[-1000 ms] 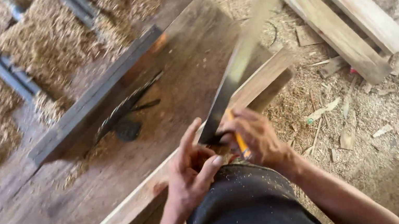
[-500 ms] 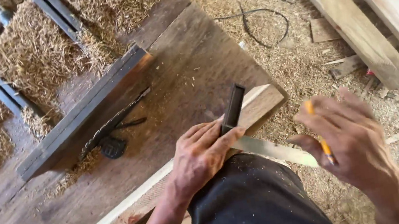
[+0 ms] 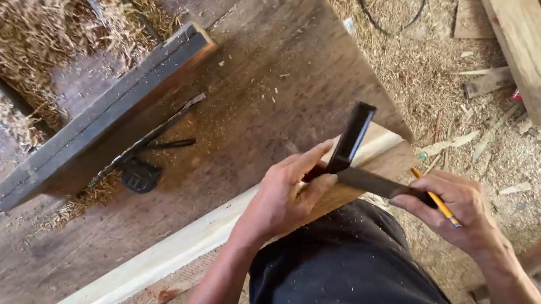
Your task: Measuring and marking lines on wooden boards using a speed square and a pencil.
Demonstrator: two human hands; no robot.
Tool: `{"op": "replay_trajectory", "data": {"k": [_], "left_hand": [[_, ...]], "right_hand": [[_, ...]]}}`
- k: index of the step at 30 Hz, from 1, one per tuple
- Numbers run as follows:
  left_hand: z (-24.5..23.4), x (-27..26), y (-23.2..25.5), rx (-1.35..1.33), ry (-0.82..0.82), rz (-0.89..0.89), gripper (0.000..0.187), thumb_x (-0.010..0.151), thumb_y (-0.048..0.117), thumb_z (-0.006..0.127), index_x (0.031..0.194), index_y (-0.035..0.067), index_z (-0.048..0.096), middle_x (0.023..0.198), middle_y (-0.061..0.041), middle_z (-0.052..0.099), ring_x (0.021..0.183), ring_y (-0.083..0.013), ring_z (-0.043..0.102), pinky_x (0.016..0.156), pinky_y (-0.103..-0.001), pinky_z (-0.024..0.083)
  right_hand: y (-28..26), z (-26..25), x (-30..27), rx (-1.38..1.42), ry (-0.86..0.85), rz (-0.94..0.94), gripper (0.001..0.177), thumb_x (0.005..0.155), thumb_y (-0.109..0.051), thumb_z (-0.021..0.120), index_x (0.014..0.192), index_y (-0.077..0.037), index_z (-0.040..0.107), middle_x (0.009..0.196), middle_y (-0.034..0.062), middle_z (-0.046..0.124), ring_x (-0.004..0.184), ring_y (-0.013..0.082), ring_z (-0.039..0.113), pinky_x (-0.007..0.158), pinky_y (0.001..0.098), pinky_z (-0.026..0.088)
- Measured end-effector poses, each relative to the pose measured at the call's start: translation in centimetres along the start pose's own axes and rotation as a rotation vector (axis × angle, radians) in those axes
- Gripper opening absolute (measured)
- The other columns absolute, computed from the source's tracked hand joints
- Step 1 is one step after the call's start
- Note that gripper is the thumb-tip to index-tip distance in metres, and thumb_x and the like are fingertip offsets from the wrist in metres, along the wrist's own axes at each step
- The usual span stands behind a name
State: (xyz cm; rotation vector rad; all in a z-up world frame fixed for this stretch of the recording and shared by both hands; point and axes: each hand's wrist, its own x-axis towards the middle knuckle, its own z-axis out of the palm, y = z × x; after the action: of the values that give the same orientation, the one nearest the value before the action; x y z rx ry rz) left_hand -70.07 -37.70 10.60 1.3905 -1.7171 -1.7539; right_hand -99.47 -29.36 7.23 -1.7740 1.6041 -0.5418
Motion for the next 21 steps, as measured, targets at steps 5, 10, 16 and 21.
{"op": "replay_trajectory", "data": {"k": [5, 10, 16, 21], "left_hand": [[0.4, 1.7, -0.4, -0.285, -0.072, -0.114, 0.052, 0.089, 0.020, 0.075, 0.137, 0.005, 0.064, 0.113, -0.012, 0.076, 0.103, -0.0217, 0.071, 0.091, -0.036, 0.057], [1.6, 2.4, -2.1, -0.426, -0.069, -0.068, 0.042, 0.093, 0.015, 0.075, 0.131, 0.000, 0.067, 0.117, -0.010, 0.073, 0.110, -0.0183, 0.067, 0.097, -0.035, 0.054], [-0.4, 2.6, -1.2, -0.381, -0.181, -0.255, 0.032, 0.086, 0.013, 0.077, 0.116, 0.002, 0.073, 0.097, -0.006, 0.075, 0.090, -0.0133, 0.067, 0.082, -0.031, 0.055], [-1.2, 1.8, -1.7, -0.360, -0.184, -0.302, 0.033, 0.083, 0.017, 0.080, 0.112, 0.005, 0.075, 0.091, -0.004, 0.077, 0.084, -0.0113, 0.069, 0.078, -0.030, 0.057]], "right_hand": [[-1.7, -2.2, 0.6, -0.043, -0.183, 0.231, 0.020, 0.074, -0.023, 0.085, 0.080, -0.007, 0.075, 0.063, 0.0053, 0.066, 0.051, 0.0155, 0.062, 0.048, 0.0332, 0.046], [-2.3, -3.3, 1.1, 0.004, -0.234, 0.267, 0.018, 0.075, -0.021, 0.083, 0.084, -0.008, 0.076, 0.068, 0.0046, 0.069, 0.055, 0.0146, 0.064, 0.048, 0.0315, 0.048], [-3.7, -3.0, 1.7, 0.003, -0.280, 0.374, 0.024, 0.075, -0.024, 0.085, 0.091, -0.009, 0.076, 0.076, 0.0059, 0.071, 0.060, 0.0155, 0.068, 0.052, 0.0310, 0.053], [-3.0, -2.9, 1.1, -0.018, -0.235, 0.204, 0.022, 0.078, -0.024, 0.081, 0.093, -0.009, 0.075, 0.081, 0.0055, 0.075, 0.069, 0.0140, 0.072, 0.060, 0.0283, 0.055]]}}
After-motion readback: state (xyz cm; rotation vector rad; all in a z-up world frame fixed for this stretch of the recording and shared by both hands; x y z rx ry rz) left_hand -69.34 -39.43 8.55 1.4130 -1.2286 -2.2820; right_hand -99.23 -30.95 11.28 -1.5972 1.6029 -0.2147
